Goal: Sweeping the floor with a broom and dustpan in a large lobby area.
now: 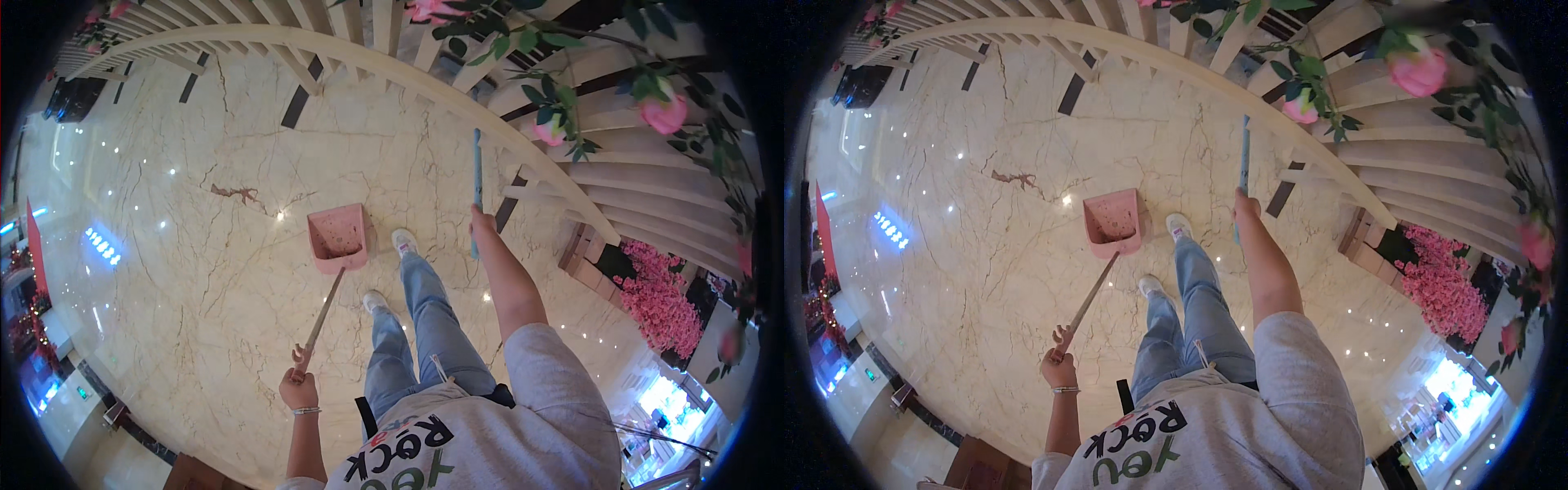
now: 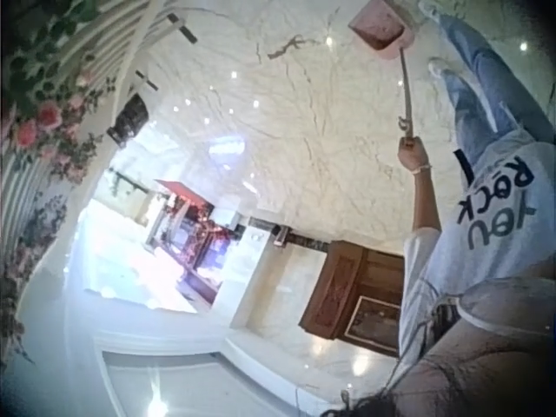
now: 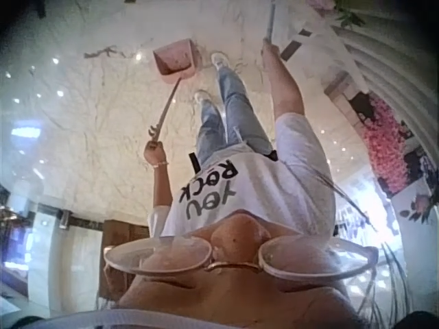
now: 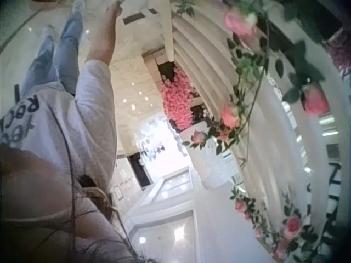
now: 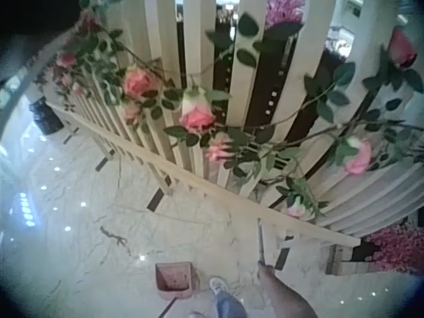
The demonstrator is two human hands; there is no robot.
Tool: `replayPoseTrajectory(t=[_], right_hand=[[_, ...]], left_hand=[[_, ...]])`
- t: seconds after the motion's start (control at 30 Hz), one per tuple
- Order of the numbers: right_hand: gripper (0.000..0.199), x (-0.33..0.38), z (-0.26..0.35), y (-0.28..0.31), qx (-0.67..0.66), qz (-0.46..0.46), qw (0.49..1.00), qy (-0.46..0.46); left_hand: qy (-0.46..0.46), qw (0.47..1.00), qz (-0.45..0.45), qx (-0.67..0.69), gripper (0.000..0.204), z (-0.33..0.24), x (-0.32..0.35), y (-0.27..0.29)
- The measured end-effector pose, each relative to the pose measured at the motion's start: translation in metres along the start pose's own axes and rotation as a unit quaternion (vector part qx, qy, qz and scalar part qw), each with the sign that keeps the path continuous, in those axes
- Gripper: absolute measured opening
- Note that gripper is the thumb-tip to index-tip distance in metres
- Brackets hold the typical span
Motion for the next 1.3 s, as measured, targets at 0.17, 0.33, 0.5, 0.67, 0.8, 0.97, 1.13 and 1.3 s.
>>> replayPoseTrajectory(t=[0.17,0.33,0.5,0.67,0.8,0.97,1.13,1.3], right_hand=[[0.054,-0.020,0.016,-0.010,0.062,-0.008,0.998,0.030],[0.042,-0.031,0.016,-0.002,0.063,0.064,0.996,0.024],[0.041,-0.016,-0.021,0.027,0.070,0.090,0.993,0.032],[0.047,0.037,-0.126,0.072,0.168,0.167,0.970,0.054],[0.050,0.072,-0.237,0.132,0.317,0.178,0.928,0.078],[0.047,0.109,-0.311,0.191,0.360,0.197,0.909,0.067],[0.039,0.158,-0.260,0.210,0.227,0.188,0.955,0.037],[0.043,0.192,-0.171,0.258,0.168,0.187,0.968,0.003]], left_hand=[[-0.002,1.000,0.006,-0.004,0.017,0.007,0.000,-0.001],[0.018,0.999,0.013,0.044,0.015,0.009,0.000,0.000],[-0.024,0.997,0.011,-0.069,0.013,-0.029,0.012,0.008],[-0.053,0.995,0.015,-0.085,0.009,-0.009,0.007,0.006],[-0.072,0.993,0.023,-0.090,0.014,-0.011,0.007,0.005],[-0.083,0.992,0.037,-0.084,0.017,-0.016,0.009,0.007],[-0.091,0.991,0.046,-0.085,0.018,-0.005,0.007,0.006],[-0.149,0.979,0.060,-0.123,0.018,-0.001,0.007,0.022]])
Point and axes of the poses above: each hand's wrist, its own x-axis away from the middle knuckle, its own y-axis out of the back of the hand, z = x × y, the point moved 6 cm from there along -x, towards the middle knuckle, and after that the axes turned 6 degrees about -z, right-handed, at the moved point
